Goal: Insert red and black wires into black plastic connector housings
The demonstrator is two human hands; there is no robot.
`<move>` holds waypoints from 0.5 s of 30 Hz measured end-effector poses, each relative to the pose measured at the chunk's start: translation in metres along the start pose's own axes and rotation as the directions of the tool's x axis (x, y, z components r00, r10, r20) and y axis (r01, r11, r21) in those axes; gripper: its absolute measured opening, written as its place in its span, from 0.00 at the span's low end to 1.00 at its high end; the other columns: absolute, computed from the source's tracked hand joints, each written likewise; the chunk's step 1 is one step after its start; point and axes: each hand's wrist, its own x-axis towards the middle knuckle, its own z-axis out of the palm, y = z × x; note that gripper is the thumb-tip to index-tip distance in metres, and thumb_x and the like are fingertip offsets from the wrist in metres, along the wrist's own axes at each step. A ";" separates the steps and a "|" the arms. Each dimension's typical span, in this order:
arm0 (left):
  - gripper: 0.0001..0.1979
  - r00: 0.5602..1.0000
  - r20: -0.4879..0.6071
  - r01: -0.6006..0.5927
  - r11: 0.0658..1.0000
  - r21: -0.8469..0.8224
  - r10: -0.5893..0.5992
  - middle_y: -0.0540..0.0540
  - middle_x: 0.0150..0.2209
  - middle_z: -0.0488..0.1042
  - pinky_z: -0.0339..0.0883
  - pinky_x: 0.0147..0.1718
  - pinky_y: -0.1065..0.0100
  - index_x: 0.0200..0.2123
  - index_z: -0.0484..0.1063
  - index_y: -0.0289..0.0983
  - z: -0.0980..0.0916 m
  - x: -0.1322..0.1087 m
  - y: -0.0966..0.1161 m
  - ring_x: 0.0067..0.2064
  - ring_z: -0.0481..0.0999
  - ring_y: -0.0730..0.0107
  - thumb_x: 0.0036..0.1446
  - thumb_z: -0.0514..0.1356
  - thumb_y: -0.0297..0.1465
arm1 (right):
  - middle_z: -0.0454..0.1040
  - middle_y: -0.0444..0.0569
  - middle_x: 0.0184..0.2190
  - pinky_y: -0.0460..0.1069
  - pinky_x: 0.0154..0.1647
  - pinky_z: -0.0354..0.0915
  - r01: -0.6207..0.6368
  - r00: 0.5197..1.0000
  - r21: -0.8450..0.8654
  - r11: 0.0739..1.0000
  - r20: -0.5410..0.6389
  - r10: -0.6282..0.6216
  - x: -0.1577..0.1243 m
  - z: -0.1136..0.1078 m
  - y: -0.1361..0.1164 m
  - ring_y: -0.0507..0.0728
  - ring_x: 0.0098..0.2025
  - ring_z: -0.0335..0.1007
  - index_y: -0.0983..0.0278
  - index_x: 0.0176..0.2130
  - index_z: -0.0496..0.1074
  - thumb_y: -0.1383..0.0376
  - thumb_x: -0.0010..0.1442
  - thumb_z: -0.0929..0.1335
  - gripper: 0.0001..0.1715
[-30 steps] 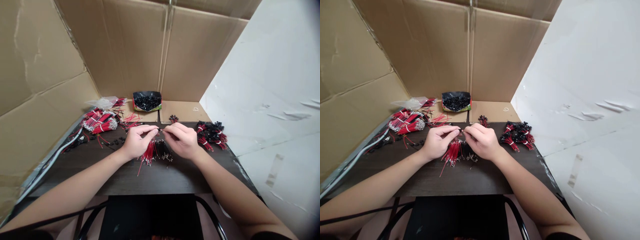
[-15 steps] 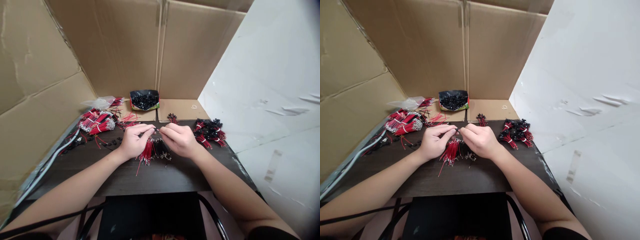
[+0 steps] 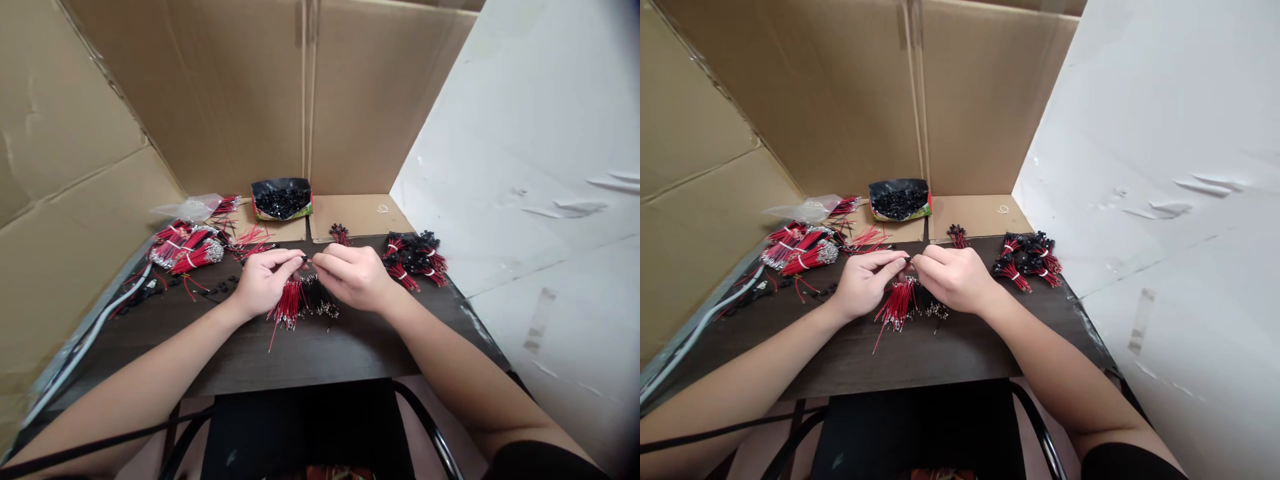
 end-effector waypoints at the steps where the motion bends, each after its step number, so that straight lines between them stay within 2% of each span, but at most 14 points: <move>1: 0.09 1.000 0.001 0.003 1.000 -0.005 -0.003 0.45 0.32 0.84 0.75 0.36 0.64 0.45 0.89 0.39 0.000 0.000 0.000 0.30 0.79 0.66 0.67 0.67 0.33 | 0.75 0.46 0.34 0.49 0.30 0.62 0.001 1.000 0.002 1.000 -0.001 -0.001 0.000 0.000 0.000 0.51 0.32 0.69 0.65 0.48 0.77 0.67 0.78 0.65 0.10; 5: 0.09 0.999 0.001 -0.045 0.999 0.030 0.045 0.45 0.32 0.84 0.75 0.36 0.65 0.45 0.89 0.39 -0.002 0.000 -0.001 0.30 0.80 0.67 0.68 0.67 0.32 | 0.76 0.46 0.35 0.49 0.30 0.64 -0.038 0.999 0.033 0.999 -0.017 0.039 0.000 0.002 -0.001 0.51 0.31 0.70 0.65 0.46 0.78 0.67 0.77 0.66 0.10; 8: 0.10 0.990 0.019 -0.139 0.985 0.102 0.138 0.44 0.34 0.85 0.76 0.36 0.66 0.46 0.89 0.39 -0.003 0.000 -0.004 0.32 0.82 0.67 0.69 0.66 0.31 | 0.77 0.47 0.34 0.48 0.32 0.67 -0.090 0.995 0.104 0.990 -0.034 0.094 0.001 0.004 -0.003 0.51 0.32 0.71 0.64 0.44 0.78 0.68 0.76 0.66 0.10; 12: 0.08 0.946 0.016 -0.322 0.926 0.199 0.325 0.42 0.39 0.87 0.79 0.40 0.65 0.44 0.88 0.38 -0.002 0.001 -0.009 0.37 0.85 0.64 0.69 0.66 0.28 | 0.78 0.47 0.34 0.48 0.34 0.70 -0.110 0.990 0.135 0.985 -0.077 0.121 0.001 0.007 -0.005 0.52 0.32 0.71 0.65 0.44 0.78 0.69 0.75 0.67 0.09; 15: 0.08 0.905 0.006 -0.410 0.870 0.274 0.425 0.42 0.40 0.87 0.80 0.42 0.65 0.44 0.88 0.37 -0.002 0.001 -0.012 0.38 0.86 0.65 0.68 0.66 0.26 | 0.78 0.48 0.34 0.48 0.34 0.70 -0.109 0.990 0.108 0.988 -0.081 0.118 0.000 0.008 -0.006 0.52 0.32 0.72 0.65 0.44 0.78 0.70 0.74 0.67 0.08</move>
